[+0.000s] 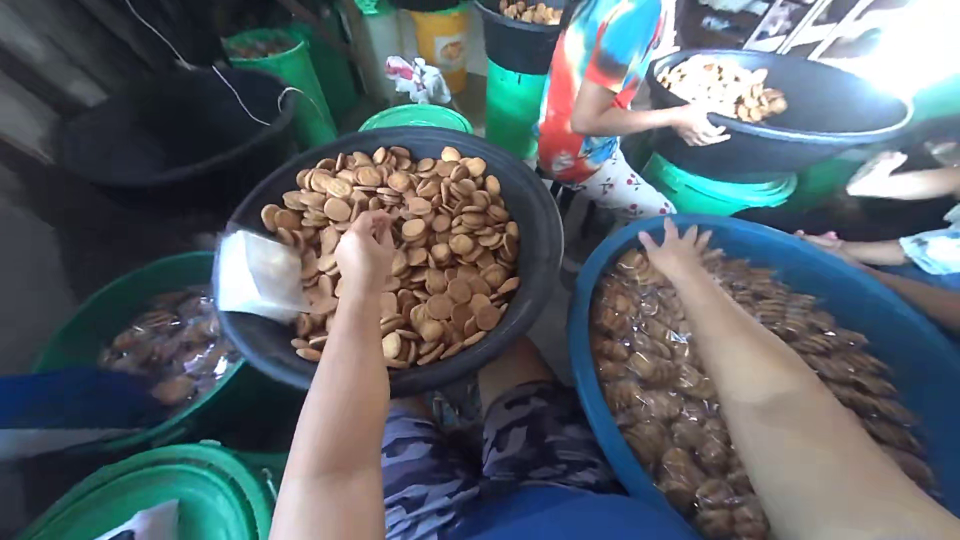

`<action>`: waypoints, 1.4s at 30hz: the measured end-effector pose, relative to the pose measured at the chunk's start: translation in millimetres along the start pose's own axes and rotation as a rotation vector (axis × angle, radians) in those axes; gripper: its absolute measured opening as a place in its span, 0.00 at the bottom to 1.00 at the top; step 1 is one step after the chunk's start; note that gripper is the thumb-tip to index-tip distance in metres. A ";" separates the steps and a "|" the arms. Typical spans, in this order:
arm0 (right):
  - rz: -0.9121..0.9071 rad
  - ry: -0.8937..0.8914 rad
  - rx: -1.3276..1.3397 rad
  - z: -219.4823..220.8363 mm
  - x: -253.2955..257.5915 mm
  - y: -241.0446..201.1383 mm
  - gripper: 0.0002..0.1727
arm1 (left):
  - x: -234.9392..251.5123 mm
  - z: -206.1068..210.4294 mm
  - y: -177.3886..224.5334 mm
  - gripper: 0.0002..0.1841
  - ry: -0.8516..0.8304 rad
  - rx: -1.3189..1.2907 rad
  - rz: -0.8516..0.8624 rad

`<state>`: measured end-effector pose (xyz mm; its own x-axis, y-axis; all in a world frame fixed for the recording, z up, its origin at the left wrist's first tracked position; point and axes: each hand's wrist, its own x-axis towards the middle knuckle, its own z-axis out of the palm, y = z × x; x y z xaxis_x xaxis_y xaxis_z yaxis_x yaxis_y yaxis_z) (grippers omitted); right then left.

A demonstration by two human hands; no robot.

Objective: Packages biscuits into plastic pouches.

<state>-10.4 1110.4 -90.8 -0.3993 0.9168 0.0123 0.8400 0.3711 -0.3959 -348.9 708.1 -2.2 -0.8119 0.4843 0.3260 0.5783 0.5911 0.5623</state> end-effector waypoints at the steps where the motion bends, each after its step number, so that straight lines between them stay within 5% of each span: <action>1: -0.107 0.112 0.022 -8.8 -5.8 -26.7 0.42 | 1.8 -1.4 -5.2 0.17 0.026 -0.051 -0.021; 4: -0.514 0.195 0.097 -16.9 -32.4 -115.3 0.28 | 6.9 -9.5 -12.4 0.22 0.071 -0.129 -0.088; 7: -0.838 0.016 0.071 2.9 -73.7 -197.8 0.17 | 7.9 -10.3 -13.2 0.24 0.112 -0.188 -0.107; 10: -0.779 -0.456 -0.191 26.0 -118.8 -270.3 0.17 | 7.2 -9.3 -14.0 0.23 0.157 -0.242 -0.093; 13: -0.719 -0.599 -0.393 51.9 -143.2 -312.9 0.15 | 7.2 -10.8 -16.6 0.23 0.222 -0.321 -0.074; 18: -0.842 -0.551 -0.217 84.7 -131.0 -339.2 0.21 | 16.9 -10.9 -26.8 0.21 0.333 -0.600 -0.040; 23: -1.116 -0.632 -0.537 77.3 -119.6 -352.9 0.28 | 21.5 -13.9 -28.5 0.19 0.486 -0.904 -0.040; 26: -1.103 -0.708 -0.266 80.1 -96.4 -362.0 0.17 | 24.7 -18.3 -32.0 0.19 0.586 -1.022 -0.037; 29: -0.914 -0.784 0.055 90.8 -88.5 -383.0 0.20 | 27.2 -16.5 -37.6 0.20 0.611 -1.051 -0.038; 33: -0.743 -0.771 0.131 117.3 -105.8 -396.1 0.28 | 27.0 -15.5 -34.9 0.19 0.592 -1.037 -0.089; 39: -0.893 -0.703 0.269 125.9 -112.5 -382.8 0.25 | 24.1 -21.2 -31.5 0.19 0.581 -1.083 -0.093; 42: -0.989 -0.592 0.136 113.4 -140.5 -389.7 0.26 | 23.2 -24.5 -27.8 0.19 0.556 -1.073 -0.091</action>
<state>-323.4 820.3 -42.3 -0.9989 0.0095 -0.0464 0.0335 0.8350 -0.5493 -385.8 687.1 8.3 -0.9218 -0.0306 0.3864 0.3714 -0.3548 0.8580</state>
